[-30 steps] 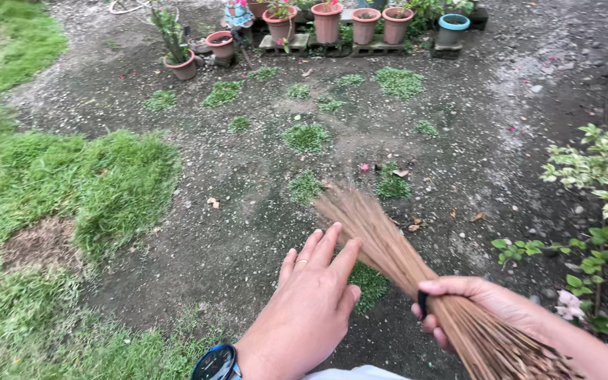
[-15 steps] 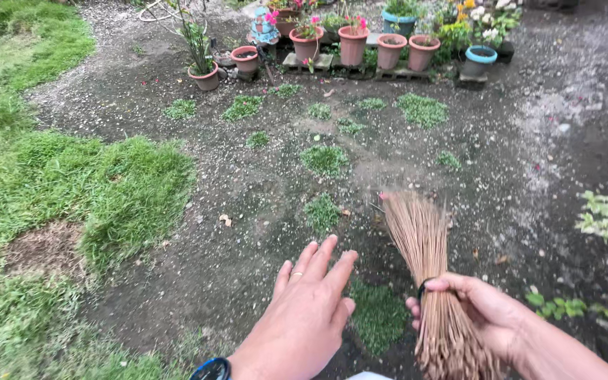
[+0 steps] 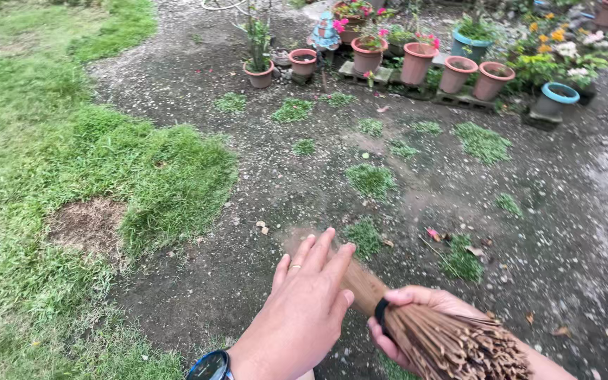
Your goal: The person sweeps a garden path and grassy area using a traditional straw broom. They move along the path, sweeping debris and leaves into piles while navigating around potted plants and garden features.
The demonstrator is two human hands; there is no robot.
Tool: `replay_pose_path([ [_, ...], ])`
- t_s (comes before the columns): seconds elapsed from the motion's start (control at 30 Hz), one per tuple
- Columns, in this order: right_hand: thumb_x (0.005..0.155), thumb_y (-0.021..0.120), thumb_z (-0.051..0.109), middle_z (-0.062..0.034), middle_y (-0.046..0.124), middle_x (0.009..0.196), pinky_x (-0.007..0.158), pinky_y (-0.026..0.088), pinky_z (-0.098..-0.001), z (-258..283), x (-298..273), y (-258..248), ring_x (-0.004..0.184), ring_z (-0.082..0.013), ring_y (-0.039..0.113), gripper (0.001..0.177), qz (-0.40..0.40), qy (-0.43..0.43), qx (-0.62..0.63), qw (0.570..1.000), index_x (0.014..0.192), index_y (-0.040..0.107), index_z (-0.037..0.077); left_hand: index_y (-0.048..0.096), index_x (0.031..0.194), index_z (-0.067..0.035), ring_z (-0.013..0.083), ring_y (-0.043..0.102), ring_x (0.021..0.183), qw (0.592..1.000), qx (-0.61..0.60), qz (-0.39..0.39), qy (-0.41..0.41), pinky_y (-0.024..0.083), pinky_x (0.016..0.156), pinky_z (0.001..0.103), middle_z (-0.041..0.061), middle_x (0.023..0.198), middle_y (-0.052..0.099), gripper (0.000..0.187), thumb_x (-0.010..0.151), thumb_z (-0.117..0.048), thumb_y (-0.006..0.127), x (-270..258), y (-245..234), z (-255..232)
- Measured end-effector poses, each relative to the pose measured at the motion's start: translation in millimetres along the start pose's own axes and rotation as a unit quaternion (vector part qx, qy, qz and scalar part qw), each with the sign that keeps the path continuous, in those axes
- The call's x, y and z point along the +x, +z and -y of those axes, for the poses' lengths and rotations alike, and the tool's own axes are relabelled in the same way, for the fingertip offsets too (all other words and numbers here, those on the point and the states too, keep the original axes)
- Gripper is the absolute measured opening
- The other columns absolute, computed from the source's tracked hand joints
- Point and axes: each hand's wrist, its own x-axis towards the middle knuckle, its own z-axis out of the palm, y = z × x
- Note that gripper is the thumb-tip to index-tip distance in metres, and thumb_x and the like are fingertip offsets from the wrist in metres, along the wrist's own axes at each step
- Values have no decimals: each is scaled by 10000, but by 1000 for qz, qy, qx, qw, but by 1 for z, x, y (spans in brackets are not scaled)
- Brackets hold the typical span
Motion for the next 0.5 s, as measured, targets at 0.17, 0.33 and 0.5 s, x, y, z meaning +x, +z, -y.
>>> replay_pose_path([
  [0.17, 889, 622, 197, -201, 699, 948, 707, 647, -340, 43, 41, 3, 764, -265, 711, 394, 43, 76, -39, 995, 1107, 600, -130, 336, 1571, -104, 394, 75, 1536, 998, -6, 7, -68, 79, 1186, 599, 202, 1692, 159, 622, 986, -196, 527, 3, -23, 19],
  [0.33, 820, 696, 302, -151, 706, 743, 554, 619, -419, 57, 81, 21, 589, -303, 687, 317, -114, -96, -200, 968, 927, 660, 5, 324, 1577, -111, 392, 79, 1534, 995, -9, -6, -102, 89, 1186, 596, 193, 1694, 165, 638, 979, -202, 529, -5, -33, 40],
  [0.5, 861, 619, 251, -187, 714, 842, 655, 616, -519, 55, 68, 65, 669, -327, 682, 260, -173, -140, -121, 967, 975, 624, 18, 327, 1546, -66, 439, 76, 1527, 994, -23, -30, -99, 91, 1165, 623, 246, 1649, 153, 619, 986, -198, 556, -12, -35, 56],
])
